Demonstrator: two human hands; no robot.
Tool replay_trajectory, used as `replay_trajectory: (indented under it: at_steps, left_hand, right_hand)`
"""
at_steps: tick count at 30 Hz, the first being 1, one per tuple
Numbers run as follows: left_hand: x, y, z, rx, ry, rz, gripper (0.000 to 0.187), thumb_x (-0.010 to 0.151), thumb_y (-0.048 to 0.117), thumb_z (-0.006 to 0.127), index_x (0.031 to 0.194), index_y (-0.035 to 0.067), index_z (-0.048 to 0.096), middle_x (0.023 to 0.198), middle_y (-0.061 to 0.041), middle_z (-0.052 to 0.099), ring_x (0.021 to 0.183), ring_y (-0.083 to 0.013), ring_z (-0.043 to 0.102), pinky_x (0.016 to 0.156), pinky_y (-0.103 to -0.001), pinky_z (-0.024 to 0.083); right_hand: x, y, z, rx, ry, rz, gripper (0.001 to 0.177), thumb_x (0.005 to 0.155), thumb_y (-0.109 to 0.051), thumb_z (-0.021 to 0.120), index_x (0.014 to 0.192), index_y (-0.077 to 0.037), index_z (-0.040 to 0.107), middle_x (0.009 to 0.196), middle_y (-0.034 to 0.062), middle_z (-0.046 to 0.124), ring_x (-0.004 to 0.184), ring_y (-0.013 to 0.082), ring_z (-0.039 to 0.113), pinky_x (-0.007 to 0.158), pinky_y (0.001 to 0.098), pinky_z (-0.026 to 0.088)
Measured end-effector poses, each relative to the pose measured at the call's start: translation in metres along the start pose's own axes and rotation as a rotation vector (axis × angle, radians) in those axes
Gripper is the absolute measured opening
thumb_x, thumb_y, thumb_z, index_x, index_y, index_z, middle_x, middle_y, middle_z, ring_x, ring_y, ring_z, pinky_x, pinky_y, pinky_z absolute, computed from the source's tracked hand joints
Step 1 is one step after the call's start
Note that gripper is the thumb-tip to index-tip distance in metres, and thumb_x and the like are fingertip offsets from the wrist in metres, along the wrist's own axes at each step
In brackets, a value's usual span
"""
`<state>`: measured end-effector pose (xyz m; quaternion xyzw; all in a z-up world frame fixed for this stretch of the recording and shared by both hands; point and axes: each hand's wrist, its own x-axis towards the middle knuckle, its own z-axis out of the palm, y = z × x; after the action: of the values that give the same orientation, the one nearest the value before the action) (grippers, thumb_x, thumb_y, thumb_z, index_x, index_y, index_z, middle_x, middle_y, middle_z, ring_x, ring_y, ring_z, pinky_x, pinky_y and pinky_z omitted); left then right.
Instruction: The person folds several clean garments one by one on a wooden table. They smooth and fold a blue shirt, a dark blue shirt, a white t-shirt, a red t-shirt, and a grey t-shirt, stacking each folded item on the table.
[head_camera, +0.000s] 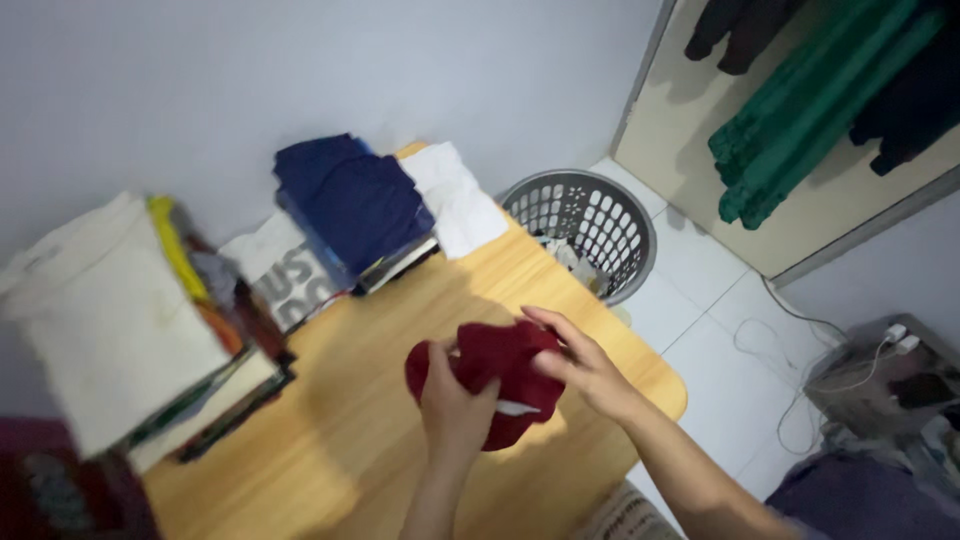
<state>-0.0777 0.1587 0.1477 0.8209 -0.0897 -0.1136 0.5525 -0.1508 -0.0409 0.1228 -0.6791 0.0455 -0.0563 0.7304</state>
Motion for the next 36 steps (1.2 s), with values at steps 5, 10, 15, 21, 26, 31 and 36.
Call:
replay_trajectory:
  at_steps: [5, 10, 15, 21, 26, 31, 36]
  left_hand:
    - [-0.049, 0.029, -0.062, 0.05, -0.061, 0.449, 0.067, 0.071, 0.006, 0.078, 0.133, 0.008, 0.054, 0.126, -0.015, 0.063, 0.115, -0.0363, 0.065, 0.093, -0.043, 0.054]
    - [-0.076, 0.031, -0.094, 0.278, 0.02, 0.403, 0.046, 0.069, 0.013, 0.082, 0.111, 0.011, 0.064, 0.112, -0.009, 0.066, 0.105, -0.0333, 0.066, 0.087, -0.043, 0.053]
    - [-0.085, 0.032, -0.109, 0.235, 0.092, 0.69, 0.034, 0.07, 0.009, 0.079, 0.103, 0.01, 0.069, 0.107, -0.009, 0.068, 0.106, -0.0313, 0.063, 0.094, -0.042, 0.049]
    - [-0.083, 0.05, -0.106, 0.243, 0.176, 0.786, 0.038, 0.08, 0.024, 0.083, 0.103, 0.007, 0.059, 0.103, -0.009, 0.067, 0.098, -0.03, 0.064, 0.099, -0.049, 0.038]
    - [-0.077, 0.046, -0.114, 0.578, -0.044, 0.652, 0.027, 0.084, 0.028, 0.083, 0.093, 0.013, 0.063, 0.096, -0.004, 0.071, 0.09, -0.0286, 0.065, 0.093, -0.046, 0.042]
    - [-0.073, 0.038, -0.139, 0.725, -0.103, 0.633, 0.037, 0.075, 0.007, 0.077, 0.111, 0.011, 0.069, 0.108, -0.01, 0.068, 0.093, -0.034, 0.064, 0.084, -0.046, 0.045]
    - [-0.074, 0.048, -0.163, 0.35, -0.177, 0.412, 0.032, 0.071, -0.006, 0.067, 0.102, 0.003, 0.068, 0.103, -0.01, 0.067, 0.091, -0.0276, 0.067, 0.077, -0.036, 0.052]
  right_hand:
    - [-0.017, -0.037, 0.059, -0.344, 0.101, -0.136, 0.055, 0.079, 0.007, 0.072, 0.131, -0.008, 0.059, 0.12, 0.008, 0.068, 0.111, 0.0171, 0.066, 0.097, 0.0294, 0.053]
    - [-0.029, -0.062, 0.073, -0.363, 0.045, -0.183, 0.049, 0.076, 0.005, 0.077, 0.121, -0.007, 0.059, 0.104, 0.0052, 0.065, 0.1, 0.0165, 0.065, 0.091, 0.0299, 0.055]
    - [-0.03, -0.108, 0.082, -0.397, -0.274, -0.373, 0.064, 0.069, 0.004, 0.082, 0.126, -0.006, 0.054, 0.122, 0.0054, 0.058, 0.115, 0.0157, 0.059, 0.097, 0.0308, 0.049]
    - [-0.013, -0.142, 0.083, -0.638, -0.217, -0.339, 0.026, 0.082, 0.002, 0.075, 0.105, -0.008, 0.067, 0.095, 0.0062, 0.073, 0.086, 0.0141, 0.073, 0.076, 0.028, 0.058]
    - [-0.003, -0.153, 0.042, -0.654, -0.164, -0.485, 0.027, 0.082, 0.008, 0.064, 0.106, -0.005, 0.066, 0.094, 0.006, 0.072, 0.083, 0.0149, 0.07, 0.072, 0.0293, 0.055]
    - [0.002, -0.172, -0.006, -0.645, -0.082, -0.52, 0.023, 0.084, 0.009, 0.059, 0.102, -0.004, 0.065, 0.094, 0.0056, 0.071, 0.086, 0.0158, 0.068, 0.076, 0.0294, 0.055]
    - [0.004, -0.177, -0.031, -1.025, -0.153, -0.376, 0.014, 0.077, 0.0, 0.067, 0.09, -0.002, 0.066, 0.074, 0.0128, 0.066, 0.066, 0.024, 0.065, 0.064, 0.0358, 0.052]
